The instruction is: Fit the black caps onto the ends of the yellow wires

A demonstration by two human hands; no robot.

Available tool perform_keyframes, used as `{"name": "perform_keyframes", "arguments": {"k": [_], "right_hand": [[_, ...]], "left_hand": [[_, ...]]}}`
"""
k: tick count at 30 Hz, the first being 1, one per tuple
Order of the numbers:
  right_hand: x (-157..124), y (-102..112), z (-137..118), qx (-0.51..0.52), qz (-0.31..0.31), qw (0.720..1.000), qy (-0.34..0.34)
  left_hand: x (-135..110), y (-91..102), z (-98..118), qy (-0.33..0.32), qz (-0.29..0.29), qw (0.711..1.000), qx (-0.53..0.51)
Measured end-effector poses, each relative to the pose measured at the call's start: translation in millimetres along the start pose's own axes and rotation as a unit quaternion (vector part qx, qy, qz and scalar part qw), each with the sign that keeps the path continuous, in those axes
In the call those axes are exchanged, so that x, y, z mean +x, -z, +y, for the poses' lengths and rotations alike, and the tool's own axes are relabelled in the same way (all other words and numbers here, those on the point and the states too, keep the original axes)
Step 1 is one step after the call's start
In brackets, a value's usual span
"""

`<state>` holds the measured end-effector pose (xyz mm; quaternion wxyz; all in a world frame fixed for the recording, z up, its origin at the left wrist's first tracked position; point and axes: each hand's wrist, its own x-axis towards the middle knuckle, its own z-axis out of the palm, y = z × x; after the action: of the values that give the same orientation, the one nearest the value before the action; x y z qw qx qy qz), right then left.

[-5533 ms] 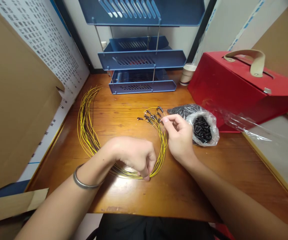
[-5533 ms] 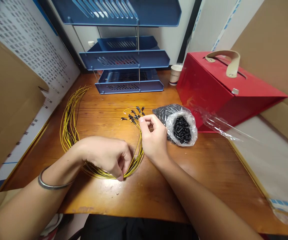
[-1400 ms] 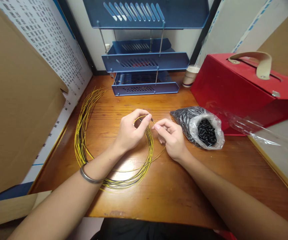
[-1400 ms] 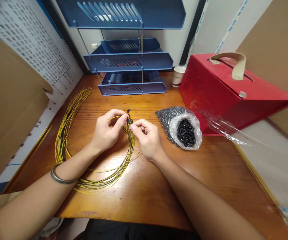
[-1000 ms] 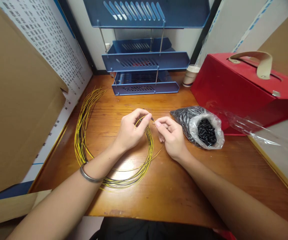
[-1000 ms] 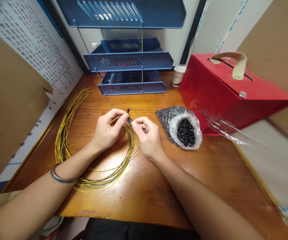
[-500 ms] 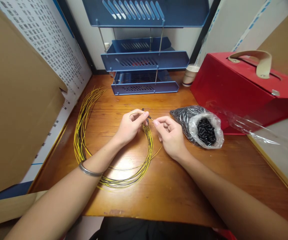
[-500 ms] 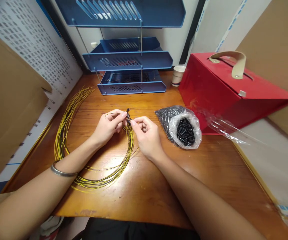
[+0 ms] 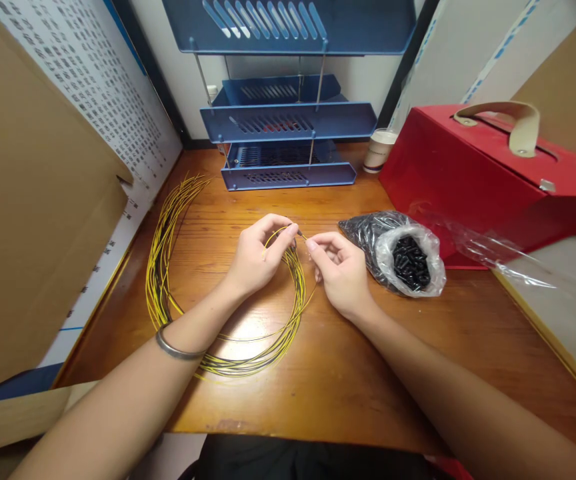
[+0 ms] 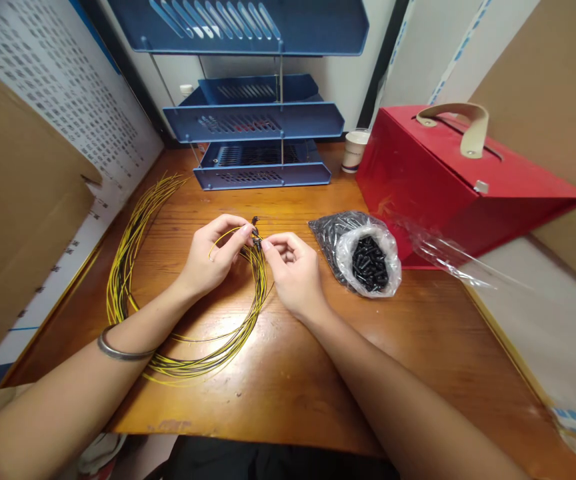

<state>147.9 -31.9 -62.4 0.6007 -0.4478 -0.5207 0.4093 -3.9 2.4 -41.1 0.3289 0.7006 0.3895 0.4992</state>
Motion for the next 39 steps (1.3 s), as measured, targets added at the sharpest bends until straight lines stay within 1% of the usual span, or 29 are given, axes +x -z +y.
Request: {"name": "perform_keyframes", "arguments": {"k": [6, 10, 12, 16, 19, 23, 28, 32, 39], "right_hand": [[-0.4, 0.4, 0.0, 0.000, 0.003, 1.000, 0.011], [-1.0, 1.2, -0.8, -0.002, 0.010, 1.000, 0.006], [-1.1, 1.4, -0.6, -0.003, 0.015, 1.000, 0.004], [-1.0, 1.2, -0.4, 0.000, 0.022, 1.000, 0.011], [-0.8, 1.4, -1.2, 0.000, 0.020, 1.000, 0.010], [-0.8, 2.4, -2.0, -0.011, 0.014, 1.000, 0.004], [-1.0, 1.6, -0.4, -0.006, 0.026, 1.000, 0.011], [-0.6, 0.9, 0.4, -0.013, 0.031, 0.999, 0.019], [0.5, 0.9, -0.4, -0.009, 0.018, 1.000, 0.008]], "left_hand": [[-0.9, -2.3, -3.6, 0.004, -0.026, 1.000, -0.004], [0.3, -2.6, -2.1, 0.023, -0.011, 0.999, -0.035], [0.5, -2.5, -0.9, 0.025, -0.004, 0.999, -0.033], [0.0, -3.0, 0.4, 0.010, -0.019, 0.999, -0.025], [0.1, -2.9, -0.2, 0.018, -0.031, 0.999, -0.037], [1.0, -1.4, -1.8, 0.036, -0.018, 0.998, -0.043], [0.4, -2.4, -2.2, 0.012, -0.033, 0.999, -0.032], [-0.5, -3.5, -2.1, 0.018, -0.036, 0.999, -0.027], [-1.3, -3.0, -2.4, 0.024, -0.030, 0.999, -0.028]]}}
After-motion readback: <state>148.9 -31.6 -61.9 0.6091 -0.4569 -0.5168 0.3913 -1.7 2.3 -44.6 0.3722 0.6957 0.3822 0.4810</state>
